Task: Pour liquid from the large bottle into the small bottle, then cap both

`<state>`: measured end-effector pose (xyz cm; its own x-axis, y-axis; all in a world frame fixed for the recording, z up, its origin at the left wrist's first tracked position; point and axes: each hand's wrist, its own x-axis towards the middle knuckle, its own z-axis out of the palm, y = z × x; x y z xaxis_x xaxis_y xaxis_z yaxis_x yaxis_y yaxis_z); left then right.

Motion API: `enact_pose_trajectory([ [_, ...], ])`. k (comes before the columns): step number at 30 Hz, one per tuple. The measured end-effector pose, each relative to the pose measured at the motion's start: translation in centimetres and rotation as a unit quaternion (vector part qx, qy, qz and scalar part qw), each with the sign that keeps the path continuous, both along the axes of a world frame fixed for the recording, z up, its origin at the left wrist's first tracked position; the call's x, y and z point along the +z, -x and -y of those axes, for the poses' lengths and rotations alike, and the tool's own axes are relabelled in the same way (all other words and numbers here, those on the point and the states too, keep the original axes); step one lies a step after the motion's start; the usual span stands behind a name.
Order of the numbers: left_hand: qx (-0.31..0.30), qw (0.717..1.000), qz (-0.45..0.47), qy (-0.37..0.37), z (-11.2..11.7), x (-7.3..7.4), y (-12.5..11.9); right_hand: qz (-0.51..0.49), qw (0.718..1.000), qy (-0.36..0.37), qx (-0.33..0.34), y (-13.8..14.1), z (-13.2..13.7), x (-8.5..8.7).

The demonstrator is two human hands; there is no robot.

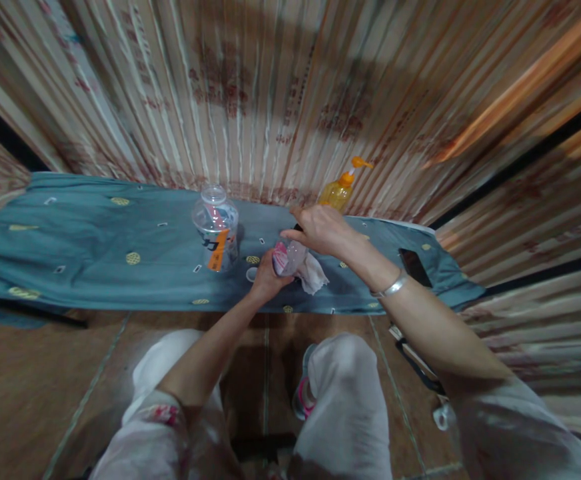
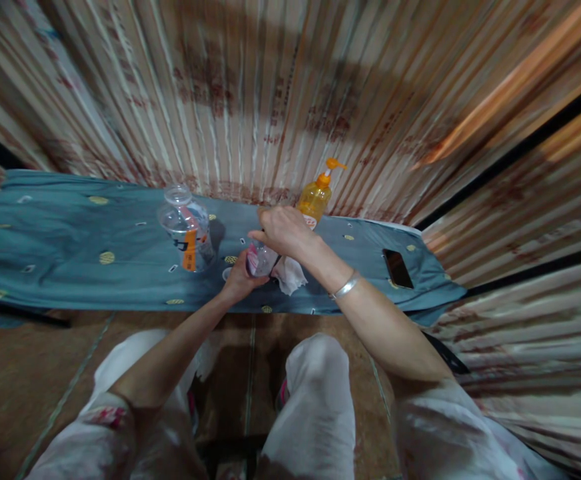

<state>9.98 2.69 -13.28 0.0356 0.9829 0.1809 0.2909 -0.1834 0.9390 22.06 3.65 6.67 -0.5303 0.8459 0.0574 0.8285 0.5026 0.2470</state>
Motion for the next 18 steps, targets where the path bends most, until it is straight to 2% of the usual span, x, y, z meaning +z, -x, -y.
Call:
enact_pose_trajectory([
  [5,-0.004,1.000,-0.003,0.002,0.05,0.17,0.00,-0.012,0.999,0.029,0.030,-0.16,-0.02,0.04],
  [10,-0.002,1.000,0.002,-0.003,0.06,0.17,-0.01,0.002,1.000,0.009,0.003,0.04,0.07,0.01],
  [14,-0.005,1.000,-0.001,-0.007,0.12,0.31,0.05,-0.035,0.998,0.045,0.003,-0.18,-0.01,0.43],
  [18,-0.002,1.000,-0.006,-0.004,0.14,0.40,0.02,-0.020,0.999,0.049,0.003,-0.25,-0.18,0.43],
])
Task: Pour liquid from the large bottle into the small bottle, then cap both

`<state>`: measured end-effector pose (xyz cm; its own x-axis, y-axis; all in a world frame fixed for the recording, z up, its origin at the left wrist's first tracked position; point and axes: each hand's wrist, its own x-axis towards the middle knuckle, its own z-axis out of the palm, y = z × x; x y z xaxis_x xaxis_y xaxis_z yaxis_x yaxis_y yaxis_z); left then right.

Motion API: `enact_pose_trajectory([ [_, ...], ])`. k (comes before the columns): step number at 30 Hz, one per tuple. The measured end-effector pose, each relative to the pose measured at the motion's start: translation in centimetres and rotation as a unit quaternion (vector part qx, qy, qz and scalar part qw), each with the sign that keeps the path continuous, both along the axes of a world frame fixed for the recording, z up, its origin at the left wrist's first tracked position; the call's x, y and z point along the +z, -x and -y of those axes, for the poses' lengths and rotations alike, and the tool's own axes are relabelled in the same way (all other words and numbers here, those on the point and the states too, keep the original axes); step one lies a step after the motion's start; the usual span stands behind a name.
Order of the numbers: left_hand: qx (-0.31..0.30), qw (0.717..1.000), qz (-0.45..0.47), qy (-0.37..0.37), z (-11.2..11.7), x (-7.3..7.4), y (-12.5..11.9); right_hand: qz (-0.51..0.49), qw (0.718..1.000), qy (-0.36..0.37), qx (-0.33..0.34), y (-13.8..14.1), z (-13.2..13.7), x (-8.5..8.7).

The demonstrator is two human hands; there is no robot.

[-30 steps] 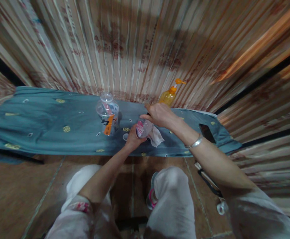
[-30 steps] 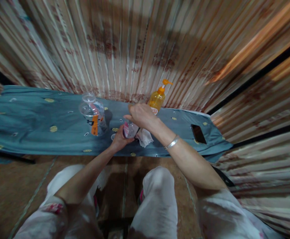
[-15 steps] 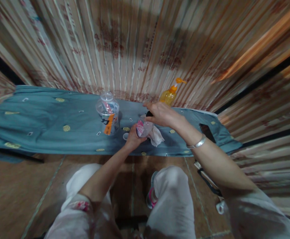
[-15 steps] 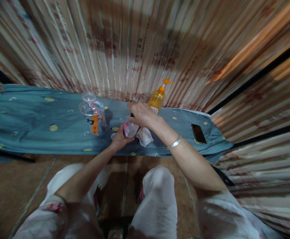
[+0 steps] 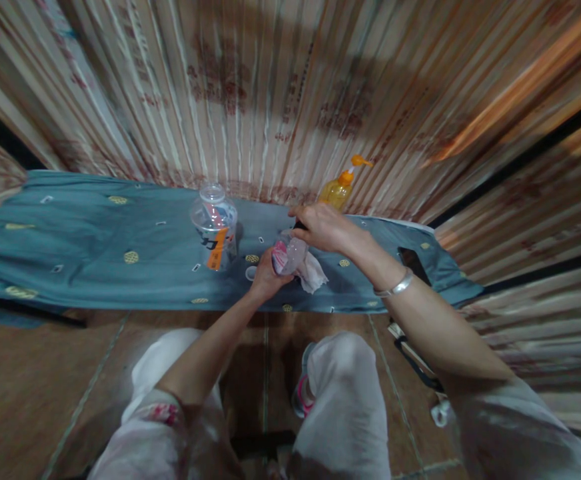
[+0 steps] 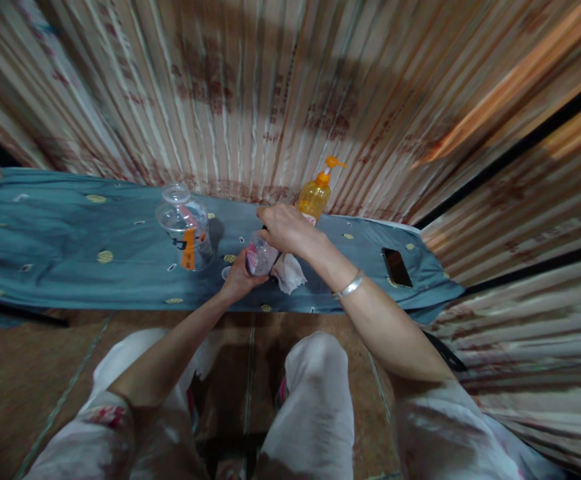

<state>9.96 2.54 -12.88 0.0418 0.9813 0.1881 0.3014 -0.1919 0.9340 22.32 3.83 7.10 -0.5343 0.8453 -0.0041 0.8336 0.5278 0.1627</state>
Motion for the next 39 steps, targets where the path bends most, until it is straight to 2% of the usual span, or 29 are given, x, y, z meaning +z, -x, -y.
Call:
enact_pose_trajectory([
  [4,0.000,1.000,-0.001,0.004,0.0,-0.1,0.0,0.016,0.999,-0.036,-0.020,0.3,0.3,-0.1],
  [10,-0.010,1.000,0.006,-0.002,-0.1,-0.2,0.0,0.001,1.000,-0.024,0.008,0.1,0.5,0.0],
  [19,-0.001,1.000,-0.004,0.007,-0.1,-0.2,0.0,0.019,0.998,-0.051,-0.016,0.2,0.5,-0.2],
  [24,0.003,1.000,-0.009,0.005,-0.1,-0.1,0.0,0.047,0.997,-0.052,-0.007,0.0,0.3,-0.5],
  [39,0.001,1.000,0.000,0.002,0.1,0.3,-0.1,0.036,0.996,-0.073,-0.044,1.1,1.0,-0.5],
])
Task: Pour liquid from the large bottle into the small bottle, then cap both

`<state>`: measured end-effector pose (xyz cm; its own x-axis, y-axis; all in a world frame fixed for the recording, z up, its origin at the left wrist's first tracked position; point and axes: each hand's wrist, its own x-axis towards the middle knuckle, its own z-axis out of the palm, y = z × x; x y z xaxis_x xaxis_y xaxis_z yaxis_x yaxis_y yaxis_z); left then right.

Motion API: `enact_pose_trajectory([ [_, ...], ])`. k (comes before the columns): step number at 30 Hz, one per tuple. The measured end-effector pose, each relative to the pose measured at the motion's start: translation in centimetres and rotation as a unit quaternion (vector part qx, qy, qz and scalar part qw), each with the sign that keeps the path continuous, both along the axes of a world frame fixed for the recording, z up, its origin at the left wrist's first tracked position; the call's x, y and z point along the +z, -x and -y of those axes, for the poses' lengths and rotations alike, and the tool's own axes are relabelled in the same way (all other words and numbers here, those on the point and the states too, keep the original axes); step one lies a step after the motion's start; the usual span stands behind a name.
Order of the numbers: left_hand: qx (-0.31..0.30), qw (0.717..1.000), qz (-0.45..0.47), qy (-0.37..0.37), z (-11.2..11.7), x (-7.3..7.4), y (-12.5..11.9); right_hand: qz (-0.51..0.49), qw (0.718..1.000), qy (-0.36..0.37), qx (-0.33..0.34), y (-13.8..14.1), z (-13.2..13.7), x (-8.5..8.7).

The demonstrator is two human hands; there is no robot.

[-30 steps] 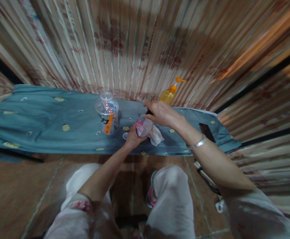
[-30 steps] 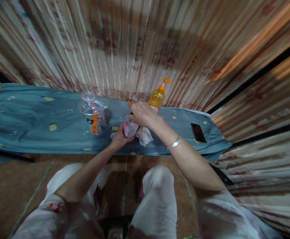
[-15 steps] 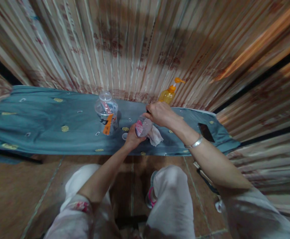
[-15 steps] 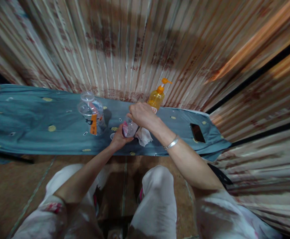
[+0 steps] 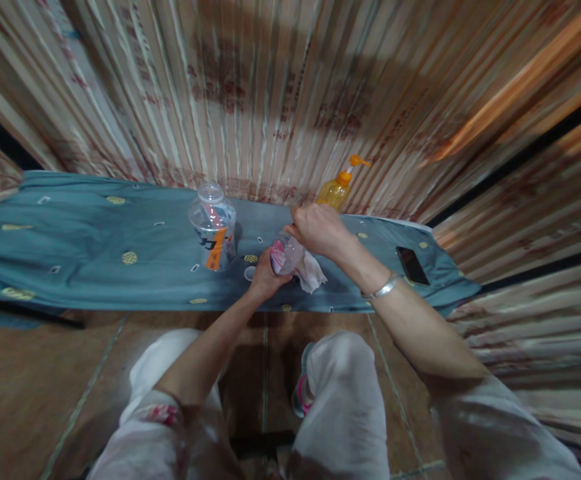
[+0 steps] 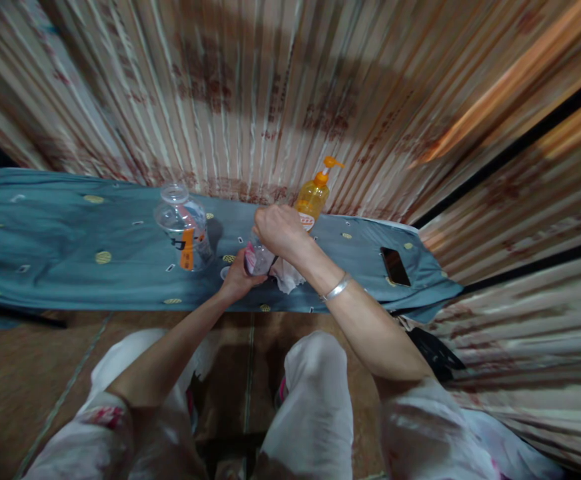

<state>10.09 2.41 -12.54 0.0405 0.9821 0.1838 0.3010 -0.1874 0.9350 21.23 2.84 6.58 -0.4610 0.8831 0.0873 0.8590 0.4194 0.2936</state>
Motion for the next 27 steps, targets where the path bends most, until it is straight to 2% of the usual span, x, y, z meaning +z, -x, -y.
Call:
enact_pose_trajectory([
  [5,0.002,1.000,0.007,-0.002,-0.2,0.0,0.0,-0.022,1.000,-0.003,-0.017,0.0,0.0,-0.4],
  [9,0.001,1.000,0.020,-0.007,-0.1,0.0,0.0,-0.103,0.994,-0.020,-0.041,-0.4,0.8,-1.4],
  [13,0.000,1.000,0.028,-0.004,0.0,0.1,0.0,-0.221,0.971,-0.048,-0.073,-0.7,2.0,-4.4],
  [16,-0.003,0.999,0.043,-0.014,-0.1,0.3,0.0,-0.310,0.944,-0.047,-0.103,-0.5,2.7,-7.0],
  [19,-0.002,0.999,0.038,-0.022,-0.1,0.6,0.0,-0.371,0.917,-0.033,-0.142,-0.1,3.0,-8.7],
  [22,0.006,0.999,0.022,-0.029,-0.2,1.1,0.0,-0.375,0.913,-0.023,-0.160,0.4,3.0,-8.9],
  [25,0.016,0.999,0.023,-0.039,-0.3,1.7,0.0,-0.385,0.909,-0.025,-0.157,0.3,2.8,-8.1],
  [27,0.010,0.998,0.038,-0.047,-0.5,2.2,0.0,-0.417,0.897,-0.017,-0.145,-0.1,2.6,-7.3],
])
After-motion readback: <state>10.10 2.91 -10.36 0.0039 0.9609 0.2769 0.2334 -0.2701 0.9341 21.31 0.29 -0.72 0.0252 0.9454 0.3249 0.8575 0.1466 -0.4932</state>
